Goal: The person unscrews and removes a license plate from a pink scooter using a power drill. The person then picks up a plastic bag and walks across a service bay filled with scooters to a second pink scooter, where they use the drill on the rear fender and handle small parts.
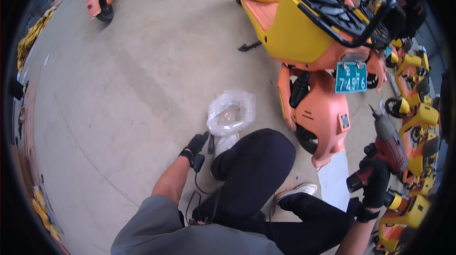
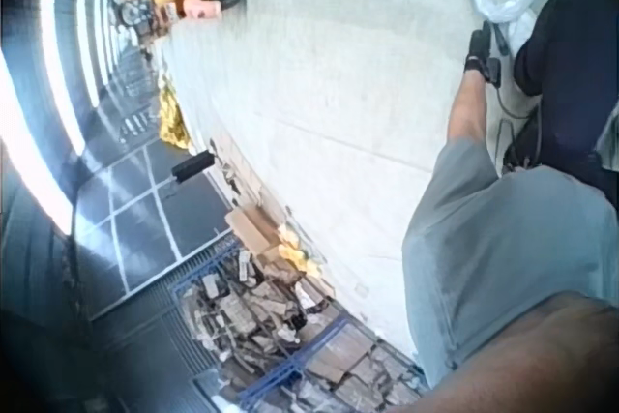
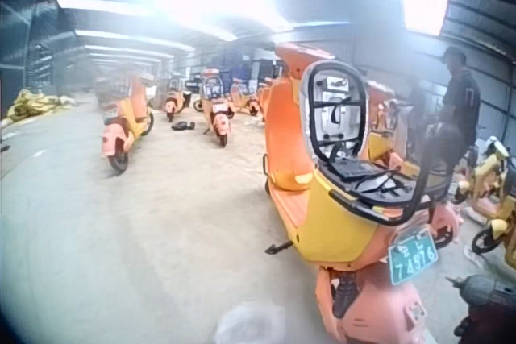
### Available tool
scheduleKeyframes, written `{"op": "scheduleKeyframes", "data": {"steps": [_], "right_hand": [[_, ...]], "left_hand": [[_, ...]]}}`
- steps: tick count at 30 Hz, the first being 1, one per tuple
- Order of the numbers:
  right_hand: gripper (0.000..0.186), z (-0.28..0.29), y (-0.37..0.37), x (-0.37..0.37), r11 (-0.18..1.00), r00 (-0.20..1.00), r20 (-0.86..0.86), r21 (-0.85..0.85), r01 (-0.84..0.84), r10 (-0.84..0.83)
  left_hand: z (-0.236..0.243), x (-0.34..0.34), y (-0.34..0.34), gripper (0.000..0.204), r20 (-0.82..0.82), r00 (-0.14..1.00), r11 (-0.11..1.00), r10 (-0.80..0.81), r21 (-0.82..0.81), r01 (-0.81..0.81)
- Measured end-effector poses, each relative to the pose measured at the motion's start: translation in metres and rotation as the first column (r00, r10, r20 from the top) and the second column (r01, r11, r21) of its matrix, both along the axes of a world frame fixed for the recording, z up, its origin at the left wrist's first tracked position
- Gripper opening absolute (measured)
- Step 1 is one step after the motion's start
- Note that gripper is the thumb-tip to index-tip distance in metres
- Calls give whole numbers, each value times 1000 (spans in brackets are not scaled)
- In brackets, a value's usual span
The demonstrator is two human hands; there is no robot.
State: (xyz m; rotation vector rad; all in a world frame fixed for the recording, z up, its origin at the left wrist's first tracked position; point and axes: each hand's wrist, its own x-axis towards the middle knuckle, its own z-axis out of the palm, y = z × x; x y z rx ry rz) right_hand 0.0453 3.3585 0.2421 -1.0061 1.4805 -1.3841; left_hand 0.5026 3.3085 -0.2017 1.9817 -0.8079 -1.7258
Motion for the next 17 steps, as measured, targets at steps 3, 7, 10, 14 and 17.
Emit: {"op": "scheduleKeyframes", "data": {"steps": [3,7,10,14,17], "right_hand": [[48,-1,0,-18,998,966,258,-63,30,-13],[41,-18,-19,-34,990,917,396,-140,5,51],[42,-43,-32,-40,989,863,499,-148,-5,79],[40,-52,-24,-58,995,859,511,-96,37,17],[48,-68,-14,-78,994,816,578,-97,48,17]], "left_hand": [[25,-9,5,86,-135,973,979,189,99,-176],[27,4,14,99,-196,931,946,307,170,-277],[63,4,5,95,-155,955,964,252,129,-233],[100,-22,-30,95,-87,984,986,153,83,-146],[84,-32,-49,99,31,999,996,32,87,-34]]}}
